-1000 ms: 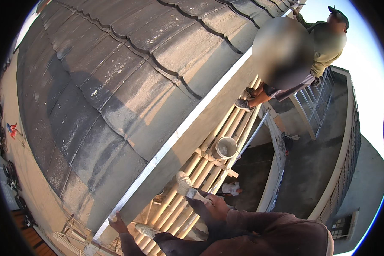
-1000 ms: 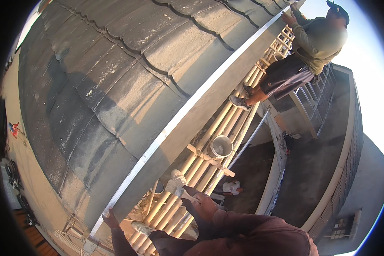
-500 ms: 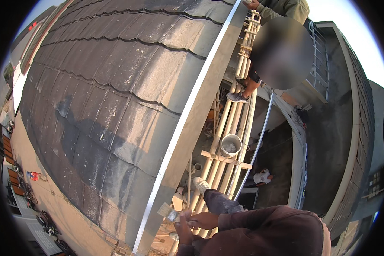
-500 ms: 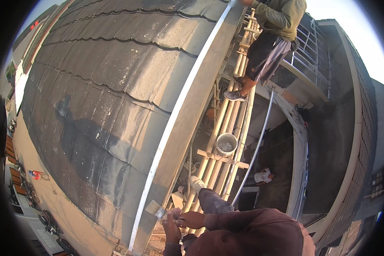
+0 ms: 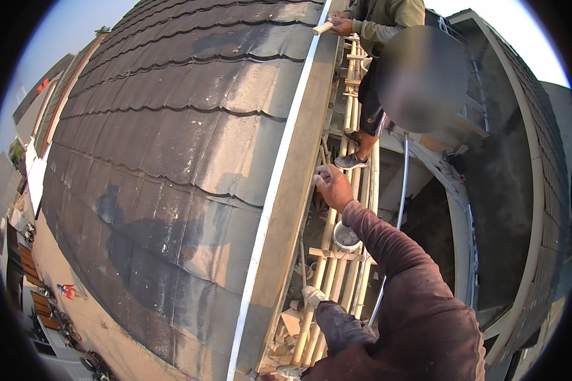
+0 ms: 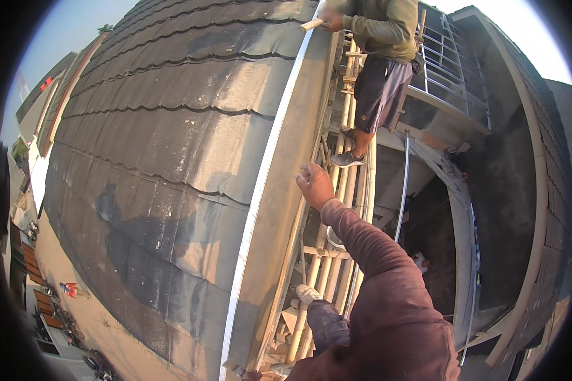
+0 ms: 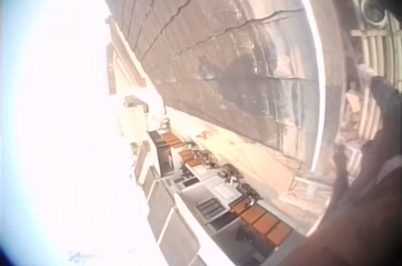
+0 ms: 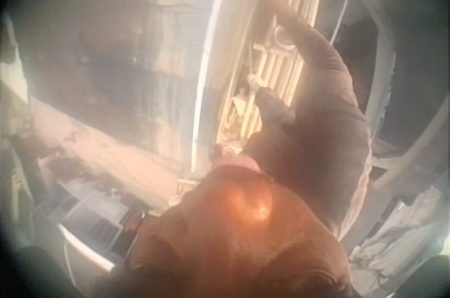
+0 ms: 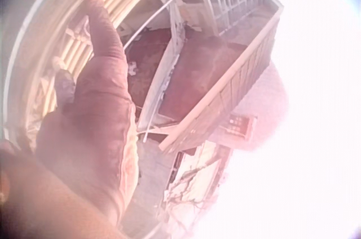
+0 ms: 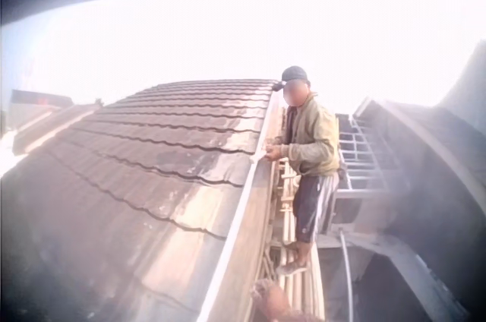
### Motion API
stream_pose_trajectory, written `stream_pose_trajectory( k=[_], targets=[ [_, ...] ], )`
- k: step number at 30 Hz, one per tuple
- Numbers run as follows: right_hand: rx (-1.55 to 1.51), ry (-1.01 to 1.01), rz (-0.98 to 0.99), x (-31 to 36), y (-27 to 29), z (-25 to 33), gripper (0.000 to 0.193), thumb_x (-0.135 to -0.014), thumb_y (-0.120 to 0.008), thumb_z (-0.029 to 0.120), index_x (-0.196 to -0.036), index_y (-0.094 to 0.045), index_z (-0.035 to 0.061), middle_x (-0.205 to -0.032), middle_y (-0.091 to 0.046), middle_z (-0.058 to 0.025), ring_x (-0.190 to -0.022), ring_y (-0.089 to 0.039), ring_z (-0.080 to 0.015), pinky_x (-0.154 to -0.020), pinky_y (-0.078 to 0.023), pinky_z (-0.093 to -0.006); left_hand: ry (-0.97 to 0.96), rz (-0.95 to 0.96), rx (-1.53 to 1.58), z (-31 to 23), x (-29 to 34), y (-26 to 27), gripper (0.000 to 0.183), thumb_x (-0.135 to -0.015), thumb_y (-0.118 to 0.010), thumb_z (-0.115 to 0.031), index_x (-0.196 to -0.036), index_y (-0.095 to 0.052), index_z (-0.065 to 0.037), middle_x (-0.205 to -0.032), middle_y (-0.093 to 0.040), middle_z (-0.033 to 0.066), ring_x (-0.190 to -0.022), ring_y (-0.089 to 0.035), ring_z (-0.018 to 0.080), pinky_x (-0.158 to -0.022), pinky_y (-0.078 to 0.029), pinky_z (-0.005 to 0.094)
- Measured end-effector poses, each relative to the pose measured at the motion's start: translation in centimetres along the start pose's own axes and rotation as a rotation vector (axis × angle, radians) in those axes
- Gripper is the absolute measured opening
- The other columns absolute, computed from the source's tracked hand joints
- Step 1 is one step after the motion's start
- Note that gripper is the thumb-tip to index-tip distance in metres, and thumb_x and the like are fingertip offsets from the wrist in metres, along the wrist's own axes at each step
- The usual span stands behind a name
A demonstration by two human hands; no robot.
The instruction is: The person applies cement with a brush to the roof edge, places long white trim strips onto the cement, and presses them into place by hand while standing on scaffolding.
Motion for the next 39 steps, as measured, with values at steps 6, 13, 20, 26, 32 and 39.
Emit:
stream_pose_trajectory(
  k=[6, 13, 20, 26, 32, 39],
  targets=[
    [0.178, 0.078, -0.288, -11.2, 5.2, -1.1, 0.037, -0.091, -0.071, 0.022, -0.121, -0.06, 0.0032, -0.104, -0.066, -0.0152, -0.093, -0.068, -0.0331, -0.081, -0.054, -0.0441, 0.072, -0.078, 0.016, 2.5, -0.1, 0.3, 0.048, -0.103, -0.059, -0.038, -0.126, -0.058, 0.003, -0.113, -0.068, 0.019, -0.097, -0.067, 0.0303, -0.086, -0.054, 0.0453],
    [-0.828, -0.523, -0.169, -21.0, 6.8, -7.3, 0.099, -0.092, -0.064, 0.064, -0.159, -0.025, 0.0015, -0.146, -0.044, -0.0365, -0.13, -0.052, -0.0494, -0.103, -0.048, -0.0552, 0.087, -0.166, 0.082, 7.1, 2.4, 1.8, 0.046, -0.104, -0.058, -0.036, -0.116, -0.061, 0.008, -0.1, -0.071, 0.0174, -0.085, -0.07, 0.026, -0.078, -0.056, 0.0399],
    [-1.192, -0.7, 0.161, -30.7, 4.8, -12.9, 0.056, -0.101, -0.062, 0.026, -0.143, -0.04, -0.0041, -0.12, -0.064, -0.0187, -0.114, -0.064, -0.0345, -0.102, -0.054, -0.0486, -0.237, -0.289, -0.386, 9.0, 8.0, 4.7, 0.041, -0.1, -0.059, -0.04, -0.089, -0.072, -0.003, -0.074, -0.071, 0.015, -0.072, -0.072, 0.0245, -0.066, -0.055, 0.0414],
    [-0.88, -0.3, 0.483, -38.4, 7.1, -16.0, 0.023, -0.104, -0.055, 0.015, -0.123, -0.056, 0.0024, -0.097, -0.057, -0.0079, -0.086, -0.055, -0.0188, -0.077, -0.048, -0.0305, -0.012, -0.416, -0.291, 7.6, 10.2, 4.6, 0.047, -0.095, -0.062, -0.048, -0.093, -0.071, -0.002, -0.079, -0.072, 0.0164, -0.078, -0.071, 0.032, -0.072, -0.052, 0.0457],
    [-0.613, -0.26, 0.334, -34.3, 8.9, -11.9, 0.038, -0.102, -0.062, 0.017, -0.138, -0.056, 0.0074, -0.097, -0.054, -0.0022, -0.081, -0.051, -0.0111, -0.068, -0.043, -0.0262, -0.007, -0.436, -0.168, 4.1, 13.7, 5.0, 0.051, -0.096, -0.061, -0.048, -0.086, -0.07, 0.0, -0.078, -0.07, 0.0225, -0.077, -0.069, 0.0407, -0.073, -0.051, 0.0494],
    [-0.106, -0.055, 0.31, -18.9, 4.8, 6.2, 0.03, -0.1, -0.067, 0.041, -0.098, -0.063, 0.0112, -0.07, -0.046, 0.0058, -0.053, -0.041, -0.0047, -0.045, -0.032, -0.0229, -0.14, -0.366, 0.036, -1.9, 16.7, 5.3, 0.048, -0.095, -0.067, -0.046, -0.09, -0.071, 0.002, -0.07, -0.065, 0.0136, -0.065, -0.06, 0.0242, -0.066, -0.048, 0.0419]
  ],
)
Point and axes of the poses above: each hand's wrist, its own x-axis away from the middle knuckle, its own y-axis out of the back of the hand, z = x × y, the point moved 8 cm from there along -x, towards the middle knuckle
